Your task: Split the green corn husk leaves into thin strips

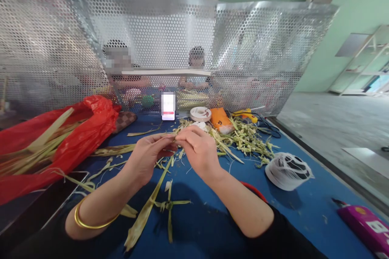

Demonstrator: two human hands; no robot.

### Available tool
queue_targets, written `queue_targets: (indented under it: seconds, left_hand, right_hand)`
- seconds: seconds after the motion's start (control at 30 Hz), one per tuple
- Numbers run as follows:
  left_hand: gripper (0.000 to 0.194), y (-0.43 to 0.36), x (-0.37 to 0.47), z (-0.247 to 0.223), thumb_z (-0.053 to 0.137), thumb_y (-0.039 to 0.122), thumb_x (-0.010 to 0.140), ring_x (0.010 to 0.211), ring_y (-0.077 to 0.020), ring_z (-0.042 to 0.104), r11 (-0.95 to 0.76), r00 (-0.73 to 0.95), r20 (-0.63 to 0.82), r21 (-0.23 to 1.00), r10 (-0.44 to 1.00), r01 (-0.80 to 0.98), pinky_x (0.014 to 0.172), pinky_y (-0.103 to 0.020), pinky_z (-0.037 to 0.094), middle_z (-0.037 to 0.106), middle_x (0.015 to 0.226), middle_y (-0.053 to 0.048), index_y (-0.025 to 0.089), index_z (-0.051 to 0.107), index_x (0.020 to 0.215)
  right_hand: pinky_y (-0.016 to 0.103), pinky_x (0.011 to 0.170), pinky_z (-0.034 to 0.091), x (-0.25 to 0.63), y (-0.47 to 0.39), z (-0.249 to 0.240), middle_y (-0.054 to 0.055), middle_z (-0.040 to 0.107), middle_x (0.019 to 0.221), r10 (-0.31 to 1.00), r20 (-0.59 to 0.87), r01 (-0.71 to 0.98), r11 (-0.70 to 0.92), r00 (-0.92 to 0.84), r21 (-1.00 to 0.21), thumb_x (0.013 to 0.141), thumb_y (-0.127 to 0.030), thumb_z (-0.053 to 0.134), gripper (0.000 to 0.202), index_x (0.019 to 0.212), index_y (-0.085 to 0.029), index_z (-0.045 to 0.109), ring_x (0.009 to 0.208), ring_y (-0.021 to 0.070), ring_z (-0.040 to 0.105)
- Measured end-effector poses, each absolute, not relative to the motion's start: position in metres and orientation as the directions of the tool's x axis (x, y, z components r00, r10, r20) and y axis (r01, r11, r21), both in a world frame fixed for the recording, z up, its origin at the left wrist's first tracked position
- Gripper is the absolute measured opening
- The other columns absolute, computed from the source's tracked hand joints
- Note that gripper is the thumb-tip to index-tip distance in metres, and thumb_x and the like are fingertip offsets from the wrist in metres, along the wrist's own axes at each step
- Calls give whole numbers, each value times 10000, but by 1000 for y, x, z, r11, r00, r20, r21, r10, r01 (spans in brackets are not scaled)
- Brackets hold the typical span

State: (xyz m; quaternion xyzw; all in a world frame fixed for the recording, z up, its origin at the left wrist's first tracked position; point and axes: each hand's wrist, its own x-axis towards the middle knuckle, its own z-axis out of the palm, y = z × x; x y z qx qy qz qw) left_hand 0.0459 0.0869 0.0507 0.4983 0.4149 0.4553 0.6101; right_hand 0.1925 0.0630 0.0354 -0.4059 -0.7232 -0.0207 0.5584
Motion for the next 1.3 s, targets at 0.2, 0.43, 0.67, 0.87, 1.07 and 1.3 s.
queue_targets:
  seconds: [0.2, 0.43, 0.67, 0.87, 1.07, 1.3]
  left_hand:
    - [143, 82, 49, 49, 674, 278, 705, 663, -142, 628, -120, 224, 137, 989, 965, -89, 620, -227, 476, 709, 689, -39, 146, 719, 740]
    - [145, 90, 43, 48, 677, 276, 721, 640, -134, 592, -235, 304, 189, 964, 934, 125, 622, -230, 460, 689, 670, -24, 156, 731, 783]
    - [200, 85, 50, 47, 725, 342, 689, 610, -115, 598, -34, 231, 58, 994, 971, -104, 641, -227, 494, 680, 658, -18, 150, 703, 738]
    - [228, 77, 56, 40, 802, 306, 592, 652, -114, 616, 190, 188, -126, 907, 974, -375, 624, -207, 500, 672, 686, -11, 152, 675, 703]
    - [264, 83, 52, 38, 820, 297, 568, 603, -94, 591, 261, 215, -185, 874, 959, -410, 595, -201, 494, 678, 693, -29, 130, 704, 735]
    - [258, 80, 57, 36, 825, 263, 543, 579, -91, 585, 220, 156, -168, 876, 973, -430, 637, -231, 502, 652, 637, 5, 137, 649, 684]
  right_hand:
    - [267, 674, 487, 188, 58, 39, 2, 659, 741, 721, 675, 579, 487, 156, -654, 773, -122, 636, 89, 831, -187, 621, 687, 139, 613]
    - [248, 595, 429, 196, 63, 49, -14, 607, 671, 879, 468, 462, 379, 90, -802, 763, -181, 615, 59, 771, -182, 673, 632, 127, 541]
    - [243, 570, 430, 183, 62, 44, -11, 627, 627, 888, 357, 198, 309, 291, -930, 709, -226, 647, 56, 704, -176, 671, 595, 128, 543]
    - [232, 574, 447, 168, 60, 32, -8, 649, 646, 849, 384, 168, 345, 364, -923, 703, -214, 645, 49, 722, -174, 666, 605, 130, 567]
    - [234, 555, 427, 169, 63, 30, -5, 648, 636, 910, 291, 27, 297, 296, -955, 686, -272, 688, 120, 739, -165, 674, 577, 124, 542]
    - [245, 567, 443, 164, 61, 19, -8, 632, 643, 884, 306, 13, 322, 354, -947, 700, -275, 674, 112, 750, -175, 663, 606, 138, 556]
